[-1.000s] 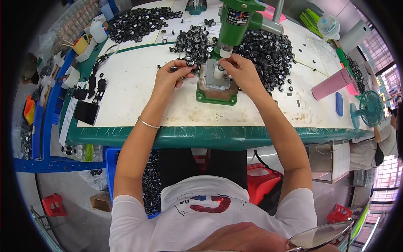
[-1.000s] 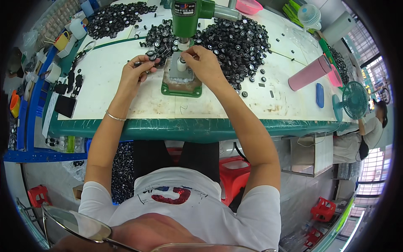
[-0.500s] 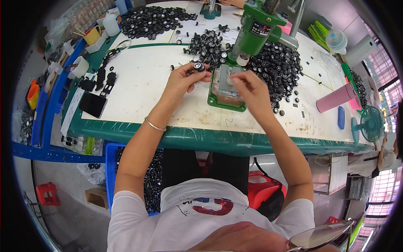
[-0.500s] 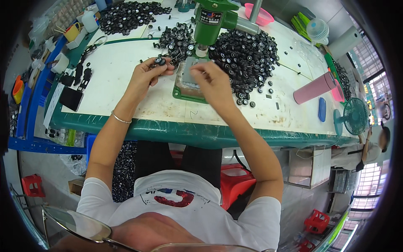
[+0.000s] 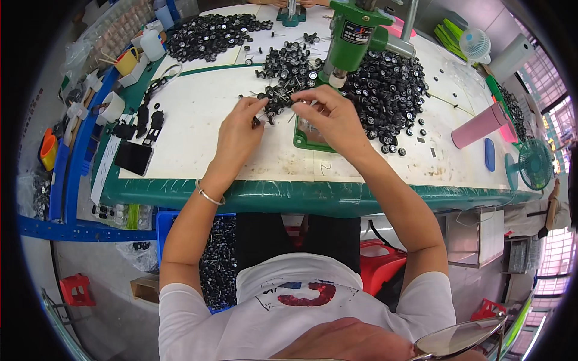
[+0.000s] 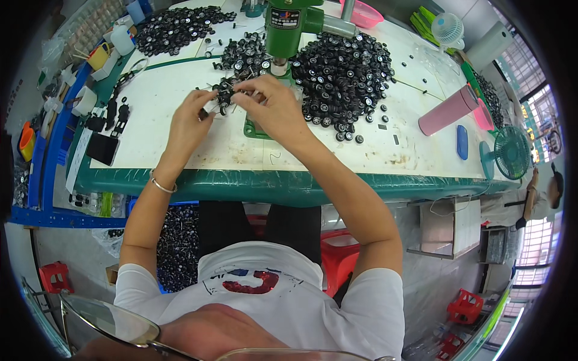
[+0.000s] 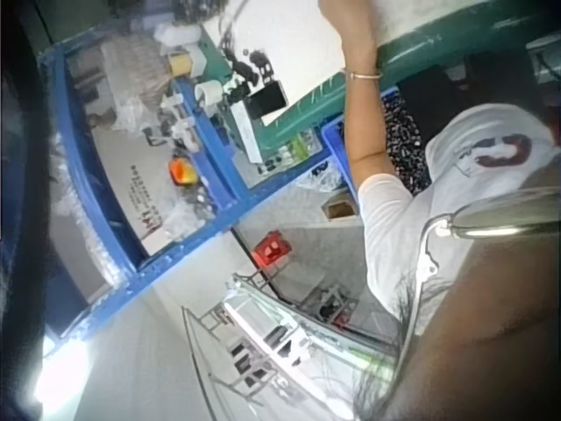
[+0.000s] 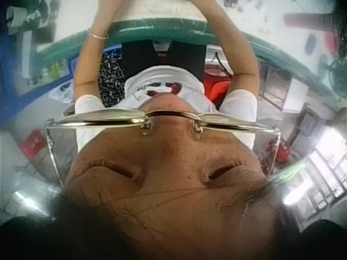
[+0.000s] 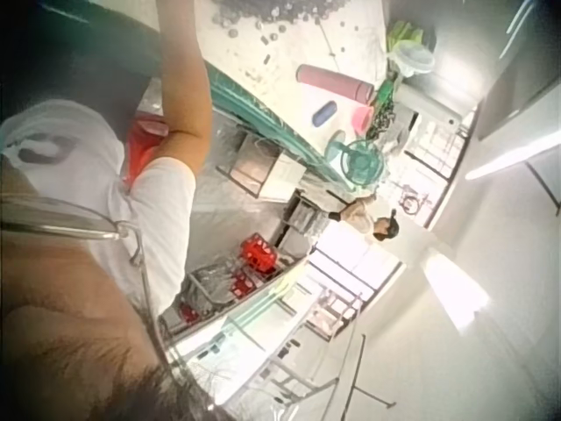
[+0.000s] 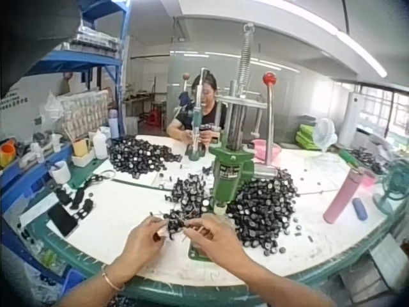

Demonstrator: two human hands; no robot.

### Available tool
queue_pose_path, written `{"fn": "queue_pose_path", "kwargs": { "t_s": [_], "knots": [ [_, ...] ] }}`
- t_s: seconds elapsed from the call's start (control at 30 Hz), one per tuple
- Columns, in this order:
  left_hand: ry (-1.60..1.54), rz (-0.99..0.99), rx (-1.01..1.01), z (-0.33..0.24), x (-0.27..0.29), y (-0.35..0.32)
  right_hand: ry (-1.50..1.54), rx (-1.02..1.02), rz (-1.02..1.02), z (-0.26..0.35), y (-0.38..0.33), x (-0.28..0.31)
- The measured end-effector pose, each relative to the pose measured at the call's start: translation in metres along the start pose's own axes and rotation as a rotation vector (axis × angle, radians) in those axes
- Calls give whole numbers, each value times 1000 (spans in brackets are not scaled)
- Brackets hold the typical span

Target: The person uses a green manual press machine to assemble small black and silver metal components. They repeatedly pick up a black part and a silver part, place them into the press die, and pull the lever to press them together. The finished assemblies are placed into a pile on the table.

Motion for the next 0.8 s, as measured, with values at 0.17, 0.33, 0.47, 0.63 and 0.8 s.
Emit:
{"fn": "queue_pose_path", "kwargs": {
  "t_s": [0.17,0.33,0.47,0.63,0.8],
  "knots": [
    [-682,279,404,-5,-38,-2,113,-176,31,-25,-10,-4],
    [-801,283,435,-19,-63,-2,65,-119,-12,-18,-31,8],
    [-730,214,391,-9,-72,18,68,2,-109,-21,-38,66],
    [-687,146,188,-29,-84,51,100,-206,-388,-26,-11,176],
    [-860,107,143,-41,-95,65,262,-37,-483,1,51,235]
  ]
}}
Point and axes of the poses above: each hand's wrist, its own y-axis towards the middle knuckle, its own x-axis out of the back of the hand, z = x × y, the point moved 10 cm from there along y, towards the middle knuckle, and after that the axes turned 1 degree about -x, right-handed, at the moved point
